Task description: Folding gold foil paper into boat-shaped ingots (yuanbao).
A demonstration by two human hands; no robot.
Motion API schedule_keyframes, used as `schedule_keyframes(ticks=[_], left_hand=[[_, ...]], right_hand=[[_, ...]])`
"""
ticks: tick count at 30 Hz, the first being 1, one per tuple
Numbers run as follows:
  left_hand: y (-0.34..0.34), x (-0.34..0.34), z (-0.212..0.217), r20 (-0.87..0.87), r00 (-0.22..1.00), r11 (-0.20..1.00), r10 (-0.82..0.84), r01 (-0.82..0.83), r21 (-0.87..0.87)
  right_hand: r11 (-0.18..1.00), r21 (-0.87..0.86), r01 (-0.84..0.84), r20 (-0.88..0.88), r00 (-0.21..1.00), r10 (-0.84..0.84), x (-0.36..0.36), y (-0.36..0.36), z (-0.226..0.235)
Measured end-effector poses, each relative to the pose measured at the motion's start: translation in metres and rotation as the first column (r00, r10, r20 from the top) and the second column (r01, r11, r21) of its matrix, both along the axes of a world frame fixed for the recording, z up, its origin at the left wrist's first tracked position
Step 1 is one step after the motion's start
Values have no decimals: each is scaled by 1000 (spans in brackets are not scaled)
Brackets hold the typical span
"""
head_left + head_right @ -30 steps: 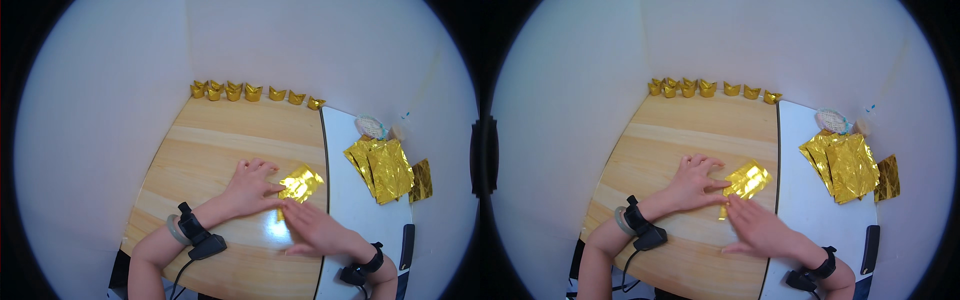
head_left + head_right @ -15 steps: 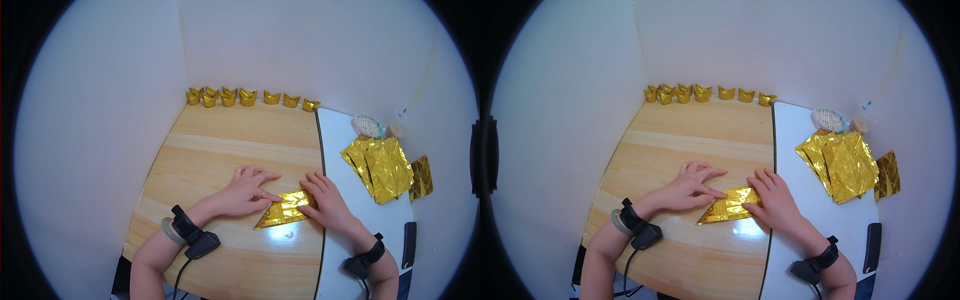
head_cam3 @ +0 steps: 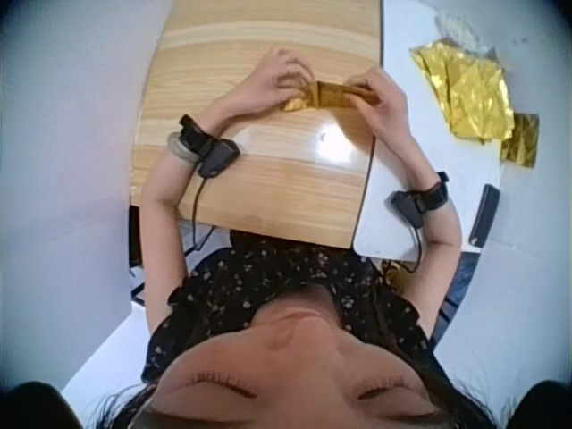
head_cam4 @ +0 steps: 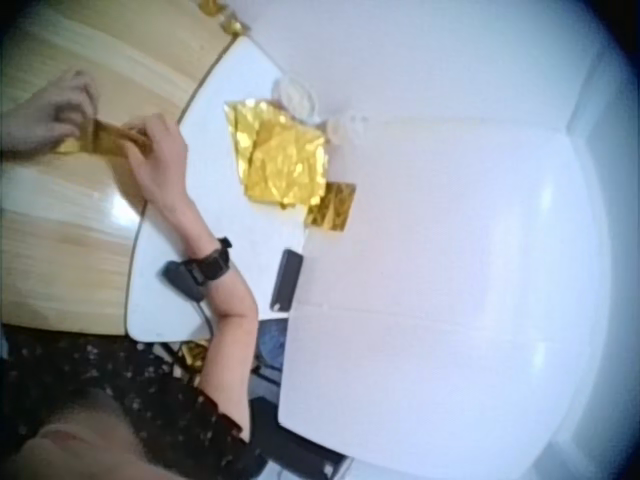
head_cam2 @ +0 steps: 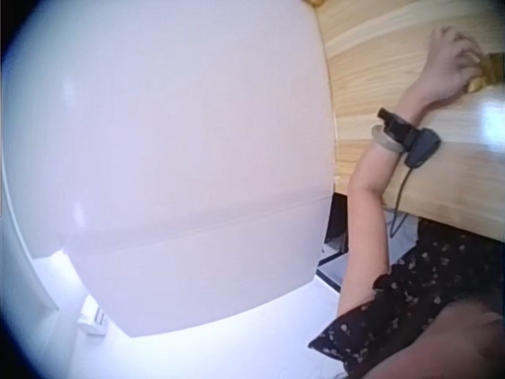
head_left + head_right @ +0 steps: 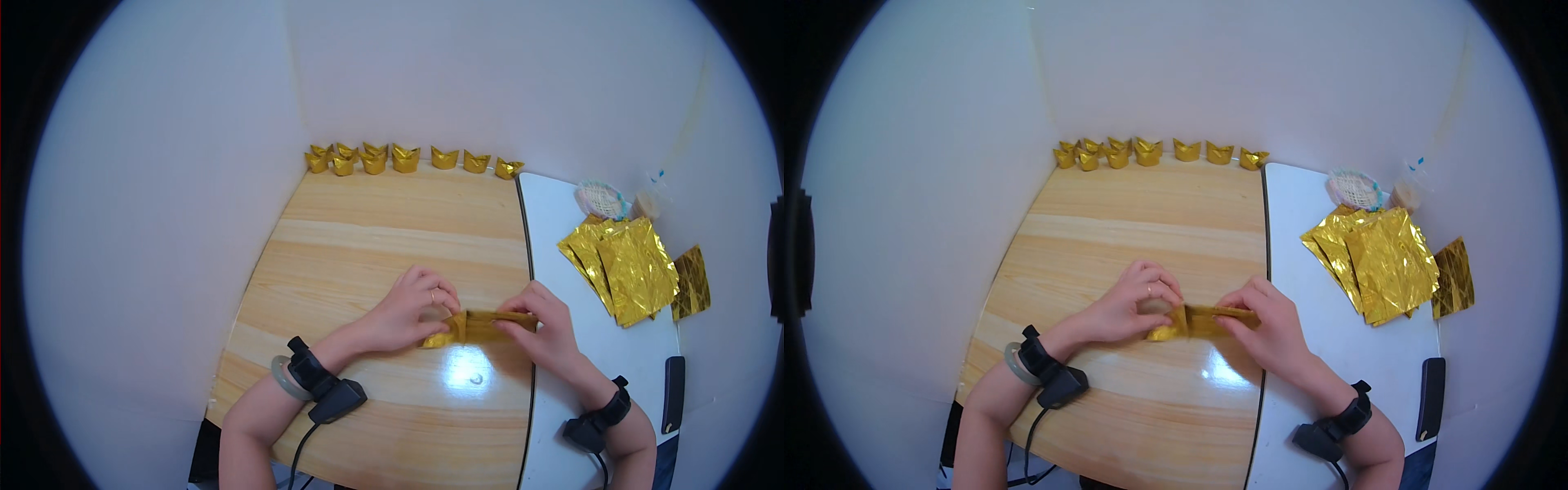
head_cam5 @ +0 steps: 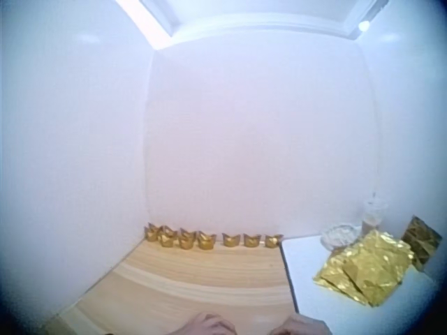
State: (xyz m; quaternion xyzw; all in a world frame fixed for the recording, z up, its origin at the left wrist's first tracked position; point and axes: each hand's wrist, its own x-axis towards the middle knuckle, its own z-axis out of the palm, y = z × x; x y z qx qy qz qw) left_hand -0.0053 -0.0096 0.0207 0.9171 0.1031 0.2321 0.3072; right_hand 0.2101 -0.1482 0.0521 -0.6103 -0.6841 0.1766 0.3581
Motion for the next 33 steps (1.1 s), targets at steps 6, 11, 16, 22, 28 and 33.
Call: schedule_keyframes(ticks=[6, 11, 16, 22, 28, 33], left_hand=[[2, 3, 4, 261, 963, 996, 66, -81, 48], [5, 0, -12, 28, 999, 1000, 19, -19, 18], [0, -1, -6, -105, 993, 998, 50, -47, 29], [-7, -2, -1, -206, 967, 988, 149, -136, 79], [-12, 0, 6, -157, 972, 972, 176, -147, 184], [-10, 3, 1, -52, 988, 981, -144, 135, -141]], right_hand=[[853, 385, -353, 205, 933, 294, -1, 3, -1], [902, 19, -431, 132, 896, 425, 0, 3, -16], [883, -49, -466, 78, 880, 469, 10, 5, -9], [890, -218, -400, 98, 899, 427, 34, 6, 4], [954, -220, -206, 108, 966, 234, 27, 6, -1], [954, -295, 59, 88, 996, -34, 5, 10, -6]])
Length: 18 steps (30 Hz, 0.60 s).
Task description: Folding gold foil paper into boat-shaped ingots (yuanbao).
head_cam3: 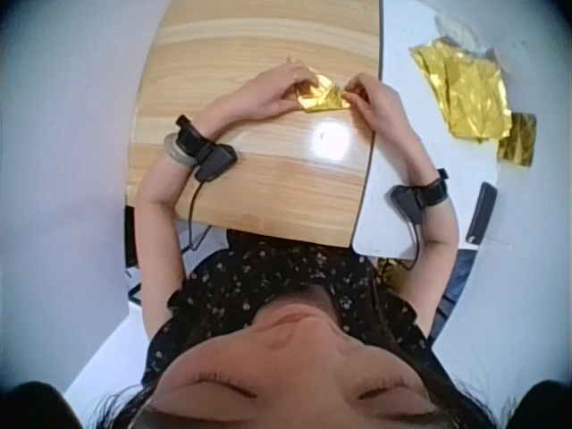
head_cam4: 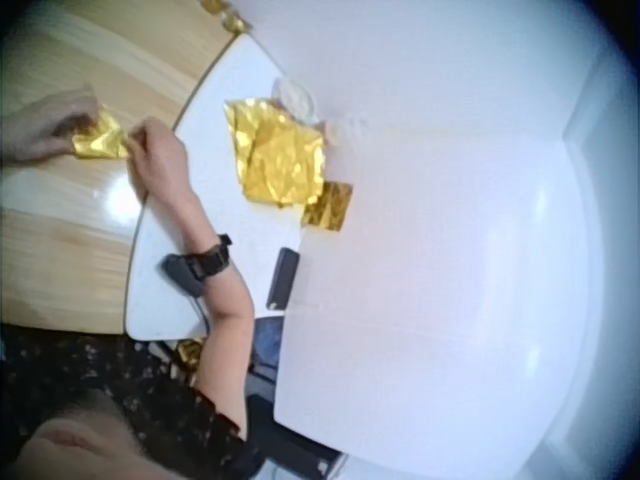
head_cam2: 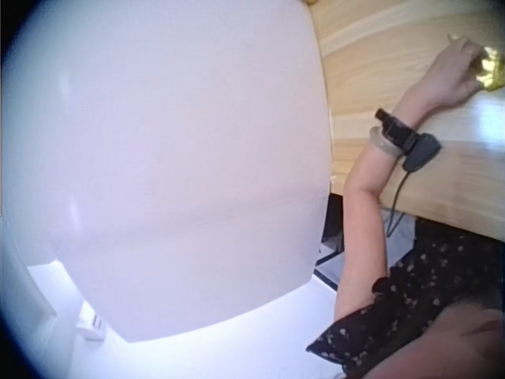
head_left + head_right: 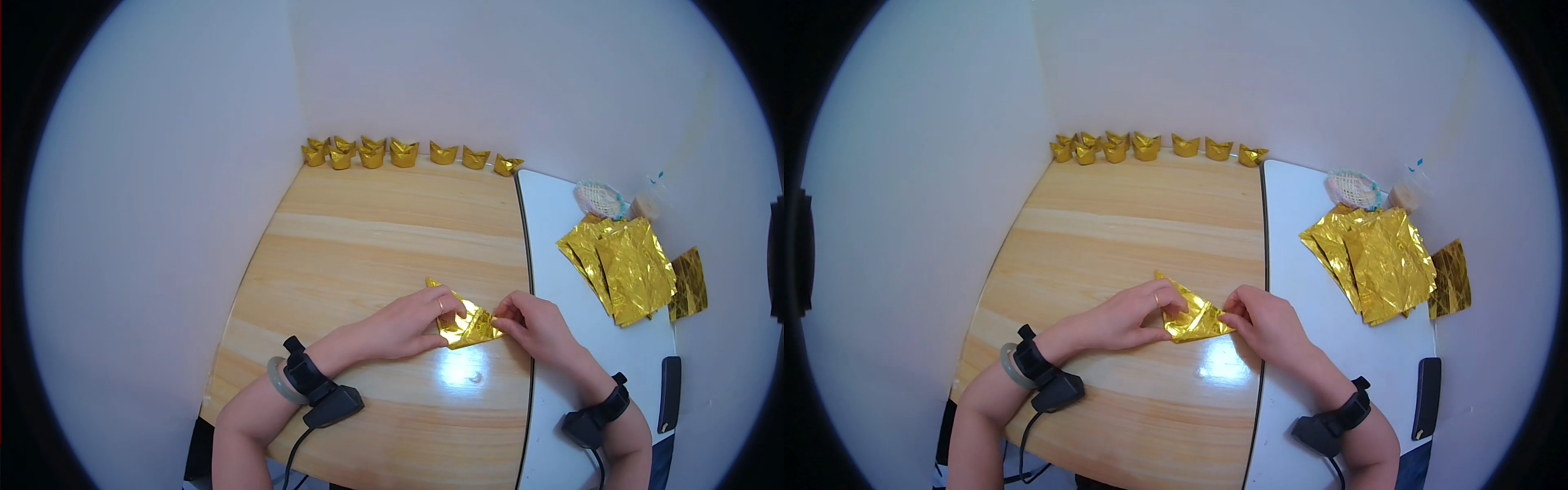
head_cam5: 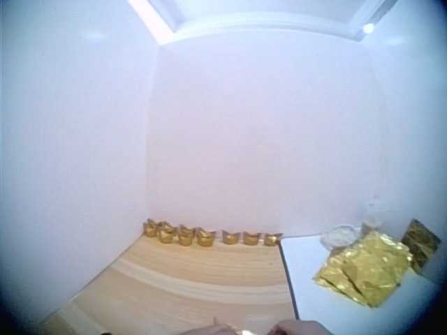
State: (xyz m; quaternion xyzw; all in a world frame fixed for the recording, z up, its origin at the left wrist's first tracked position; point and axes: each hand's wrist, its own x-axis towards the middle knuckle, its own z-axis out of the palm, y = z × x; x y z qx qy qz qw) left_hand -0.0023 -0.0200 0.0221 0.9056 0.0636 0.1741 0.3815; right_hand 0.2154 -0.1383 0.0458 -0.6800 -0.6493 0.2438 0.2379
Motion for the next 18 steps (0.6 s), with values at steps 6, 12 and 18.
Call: schedule_keyframes(ticks=[6, 12, 18], left_hand=[[1, -1, -1, 10, 995, 980, -103, 100, 171], [1, 4, -6, -27, 997, 989, -66, 69, 134], [-5, 8, -3, -91, 993, 994, 75, -67, 85]], right_hand=[[994, 110, -1, 11, 1000, 0, -1, -2, -8], [993, 119, 19, 60, 998, -26, -4, -1, -9], [989, 150, 8, 70, 997, -18, -4, -2, -10]])
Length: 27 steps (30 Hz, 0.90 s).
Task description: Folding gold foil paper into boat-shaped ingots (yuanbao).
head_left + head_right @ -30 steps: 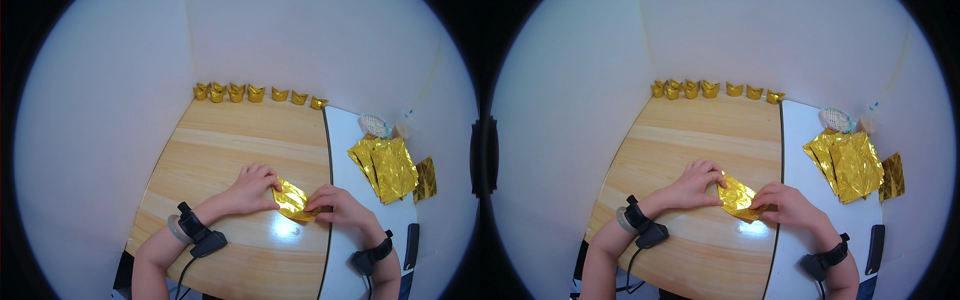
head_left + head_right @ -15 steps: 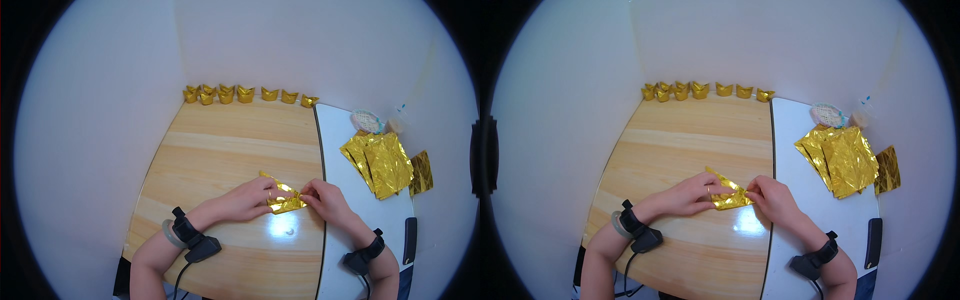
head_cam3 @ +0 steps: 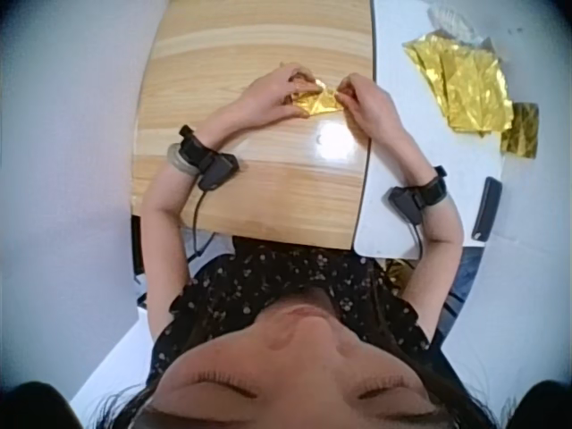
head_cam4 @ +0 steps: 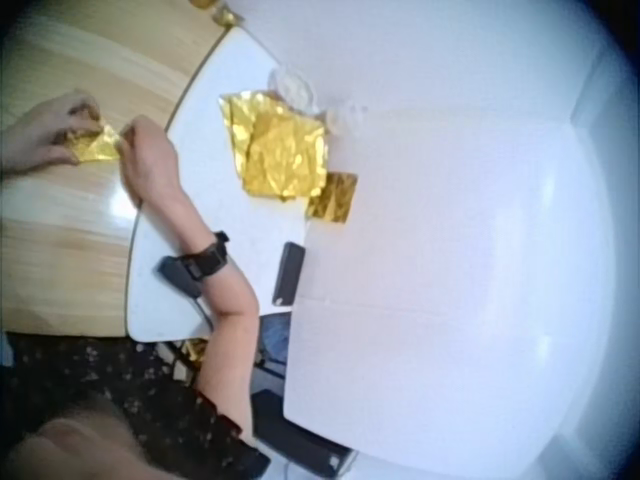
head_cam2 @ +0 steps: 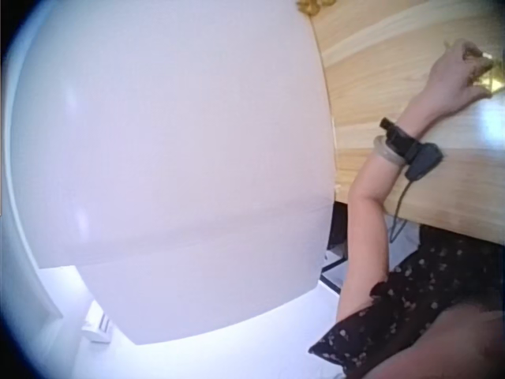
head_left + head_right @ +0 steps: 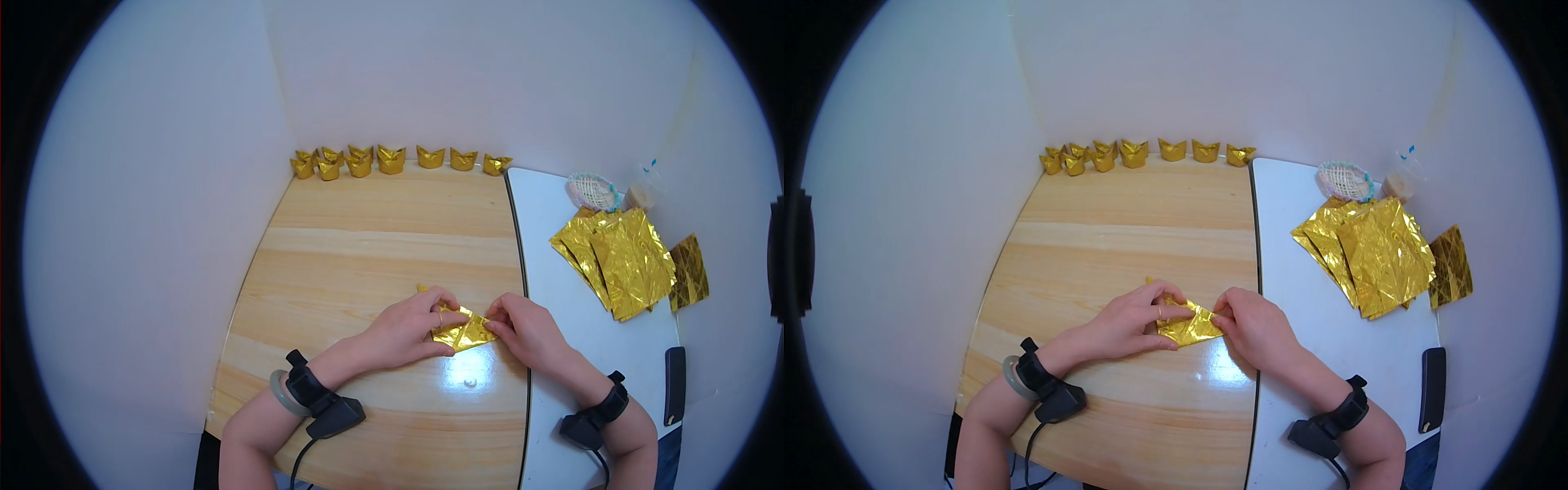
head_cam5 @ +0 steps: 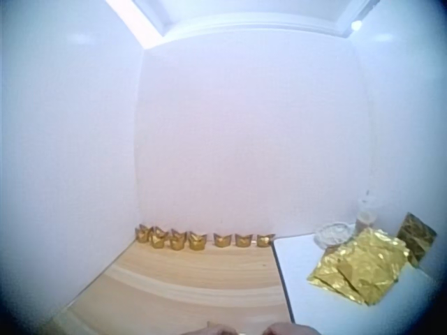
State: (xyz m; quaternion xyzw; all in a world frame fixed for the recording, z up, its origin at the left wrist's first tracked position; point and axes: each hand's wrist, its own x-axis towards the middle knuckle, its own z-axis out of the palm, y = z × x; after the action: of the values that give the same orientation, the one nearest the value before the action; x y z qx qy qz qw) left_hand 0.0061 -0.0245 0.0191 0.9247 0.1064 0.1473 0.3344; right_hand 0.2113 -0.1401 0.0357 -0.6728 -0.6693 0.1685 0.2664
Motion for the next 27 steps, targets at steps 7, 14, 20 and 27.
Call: schedule_keyframes(ticks=[7, 14, 20, 27], left_hand=[[4, -8, 6, 77, 994, 981, -73, 58, 187], [7, -8, 8, 129, 937, 756, 326, -176, -630], [8, -9, 9, 20, 940, 936, 341, -342, 89], [16, -13, -4, 58, 989, 965, 137, -146, 220]], right_hand=[[988, -99, -121, -248, 964, 93, 12, -4, 6], [1000, -15, -3, -762, 648, -10, 10, -2, 10], [973, -205, 106, -650, 729, -216, 10, -1, 12], [980, 16, -196, -268, 944, 193, 15, -2, 6]])
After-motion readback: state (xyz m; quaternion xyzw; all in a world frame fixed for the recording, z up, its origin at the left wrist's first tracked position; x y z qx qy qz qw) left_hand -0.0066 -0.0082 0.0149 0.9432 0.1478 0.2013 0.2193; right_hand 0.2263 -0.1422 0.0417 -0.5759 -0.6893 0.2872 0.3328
